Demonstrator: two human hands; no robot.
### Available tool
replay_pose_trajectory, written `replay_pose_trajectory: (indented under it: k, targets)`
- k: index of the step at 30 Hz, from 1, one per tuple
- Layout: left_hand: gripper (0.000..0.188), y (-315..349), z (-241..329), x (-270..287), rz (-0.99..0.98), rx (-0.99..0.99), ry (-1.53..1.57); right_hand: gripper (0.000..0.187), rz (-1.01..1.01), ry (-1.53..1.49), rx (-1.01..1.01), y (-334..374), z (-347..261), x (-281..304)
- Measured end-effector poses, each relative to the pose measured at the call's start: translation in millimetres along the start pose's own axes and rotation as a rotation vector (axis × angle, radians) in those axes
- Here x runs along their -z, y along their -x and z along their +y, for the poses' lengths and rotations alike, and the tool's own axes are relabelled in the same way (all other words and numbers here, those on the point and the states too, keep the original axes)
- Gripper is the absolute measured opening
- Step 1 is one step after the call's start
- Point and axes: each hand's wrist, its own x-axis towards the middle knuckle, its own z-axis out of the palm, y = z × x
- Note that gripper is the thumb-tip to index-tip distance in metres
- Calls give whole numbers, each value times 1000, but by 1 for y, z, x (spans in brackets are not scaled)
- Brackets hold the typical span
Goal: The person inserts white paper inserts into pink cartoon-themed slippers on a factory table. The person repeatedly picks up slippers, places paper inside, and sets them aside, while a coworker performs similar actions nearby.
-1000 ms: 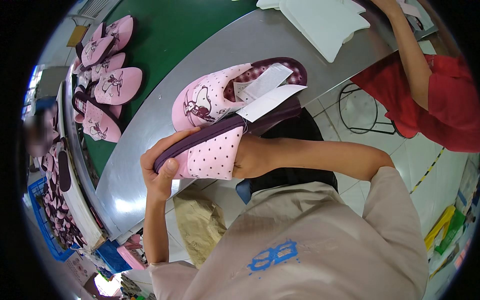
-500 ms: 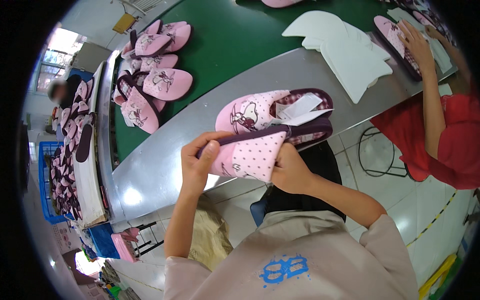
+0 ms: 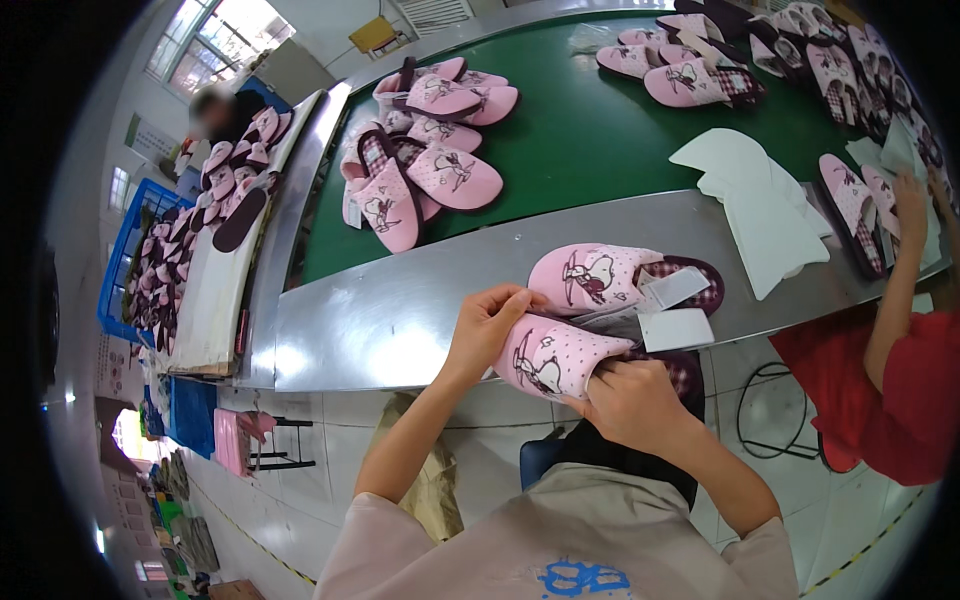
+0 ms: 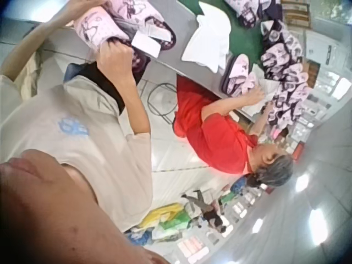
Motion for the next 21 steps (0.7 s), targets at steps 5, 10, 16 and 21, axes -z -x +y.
replay_pose_trajectory:
  k: [5, 10, 16, 21]
  targets:
    - [27, 7, 23, 6, 142, -151, -200, 33, 28, -135, -140, -16, -6, -20]
    - [43, 14, 23, 8, 149, -590, -686, 25, -127, -479, -320, -53, 1, -23]
    - [60, 22, 9, 4, 100, -553, -727, 13, -133, -788, -332, -51, -9, -7]
    - [67, 31, 3, -3, 137, -511, -840, 19, 239, -273, -324, -22, 31, 22]
